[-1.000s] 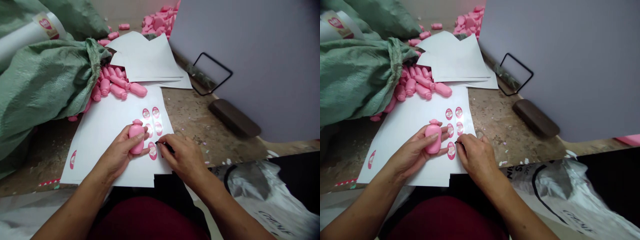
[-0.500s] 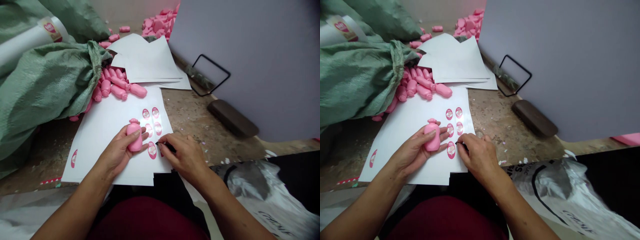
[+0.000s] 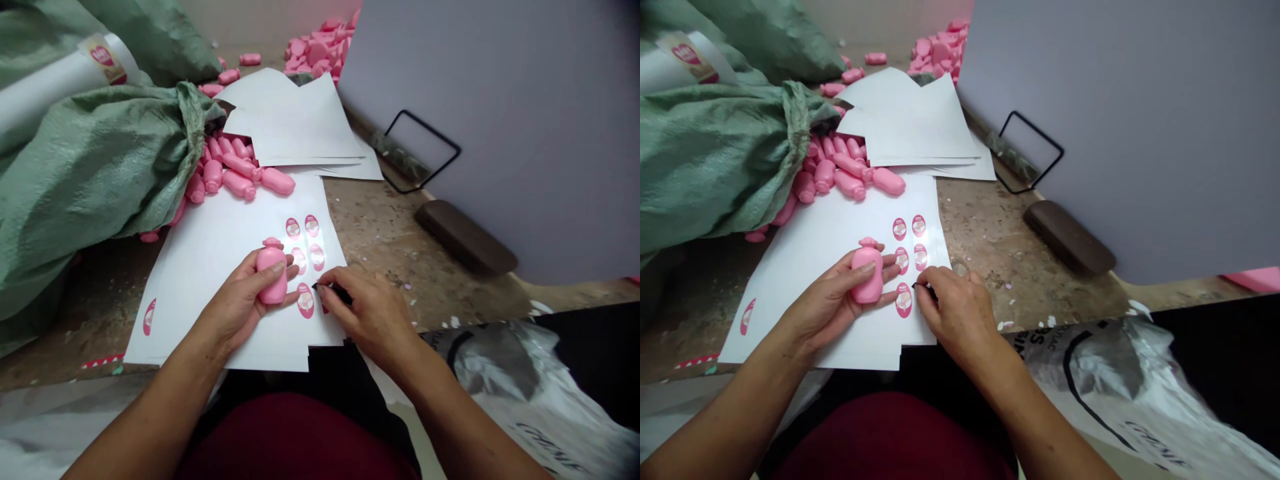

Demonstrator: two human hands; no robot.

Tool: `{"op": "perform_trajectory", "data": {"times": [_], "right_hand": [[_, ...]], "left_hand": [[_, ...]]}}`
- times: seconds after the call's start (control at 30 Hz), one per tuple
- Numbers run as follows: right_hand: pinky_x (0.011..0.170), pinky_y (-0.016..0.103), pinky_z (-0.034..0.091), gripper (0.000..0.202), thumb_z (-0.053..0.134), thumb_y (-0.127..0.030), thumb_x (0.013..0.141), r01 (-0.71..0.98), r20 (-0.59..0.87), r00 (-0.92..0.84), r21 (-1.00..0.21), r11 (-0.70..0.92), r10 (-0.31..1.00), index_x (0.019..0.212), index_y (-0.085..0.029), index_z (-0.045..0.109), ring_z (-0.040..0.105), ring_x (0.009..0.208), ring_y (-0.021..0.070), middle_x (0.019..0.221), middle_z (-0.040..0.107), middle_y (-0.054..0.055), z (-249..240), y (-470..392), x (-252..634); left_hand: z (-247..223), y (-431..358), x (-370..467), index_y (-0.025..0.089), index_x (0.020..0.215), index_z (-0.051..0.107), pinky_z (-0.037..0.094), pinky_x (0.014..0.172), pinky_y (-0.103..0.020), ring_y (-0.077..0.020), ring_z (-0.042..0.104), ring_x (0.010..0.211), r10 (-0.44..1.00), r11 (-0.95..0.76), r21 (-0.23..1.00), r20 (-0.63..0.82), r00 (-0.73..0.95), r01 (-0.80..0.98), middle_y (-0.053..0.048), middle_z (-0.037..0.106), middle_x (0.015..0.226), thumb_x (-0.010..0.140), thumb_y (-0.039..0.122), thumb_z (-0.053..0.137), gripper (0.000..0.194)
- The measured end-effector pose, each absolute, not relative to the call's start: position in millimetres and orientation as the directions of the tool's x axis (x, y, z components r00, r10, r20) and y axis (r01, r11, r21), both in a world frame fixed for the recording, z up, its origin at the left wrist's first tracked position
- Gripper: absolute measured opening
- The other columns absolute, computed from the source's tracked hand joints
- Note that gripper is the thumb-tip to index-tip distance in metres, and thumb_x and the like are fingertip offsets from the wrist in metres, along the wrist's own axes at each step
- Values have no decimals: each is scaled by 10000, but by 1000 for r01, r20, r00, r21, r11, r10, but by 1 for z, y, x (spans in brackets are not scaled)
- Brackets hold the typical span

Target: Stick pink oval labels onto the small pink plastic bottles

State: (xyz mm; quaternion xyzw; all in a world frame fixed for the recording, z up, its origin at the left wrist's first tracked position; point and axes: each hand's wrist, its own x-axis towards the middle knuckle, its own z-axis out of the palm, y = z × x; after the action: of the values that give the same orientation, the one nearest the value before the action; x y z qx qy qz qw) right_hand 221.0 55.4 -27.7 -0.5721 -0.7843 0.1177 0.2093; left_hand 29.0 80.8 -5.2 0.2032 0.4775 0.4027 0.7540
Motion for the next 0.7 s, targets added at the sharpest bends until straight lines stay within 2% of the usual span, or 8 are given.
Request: {"op": "perform_trajectory", "data": {"times": [0.27, 0.47, 0.7], "right_hand": [[688, 335, 370, 150, 526, -232, 933, 826, 175, -245, -477, 300, 954, 856, -211, 653, 655, 703, 194, 802, 753, 28, -30, 54, 221], [666, 314, 384, 132, 548, -237, 907, 770, 131, -191, -595, 232, 973, 831, -219, 654, 623, 661, 177, 753, 727, 8, -32, 56, 218], [664, 325, 343, 133, 547, -234, 926, 813, 190, -205, -513, 275, 960, 846, -206, 650, 619, 668, 183, 755, 731, 13, -30, 55, 220]], "left_hand": [[-4, 80, 30, 201, 1122, 606, 527, 1030, -547, -311, 588, 1271, 805, 591, 703, -551, 222, -397, -148, 626, 1312, 863, 169, 692, 275], [-5, 81, 29, 202, 1114, 611, 508, 1051, -551, -305, 579, 1278, 807, 588, 700, -540, 239, -406, -135, 637, 1288, 863, 173, 693, 266], [-1, 77, 31, 192, 1105, 603, 518, 1029, -561, -310, 600, 1251, 800, 590, 674, -562, 210, -444, -144, 645, 1273, 862, 163, 682, 258]]}}
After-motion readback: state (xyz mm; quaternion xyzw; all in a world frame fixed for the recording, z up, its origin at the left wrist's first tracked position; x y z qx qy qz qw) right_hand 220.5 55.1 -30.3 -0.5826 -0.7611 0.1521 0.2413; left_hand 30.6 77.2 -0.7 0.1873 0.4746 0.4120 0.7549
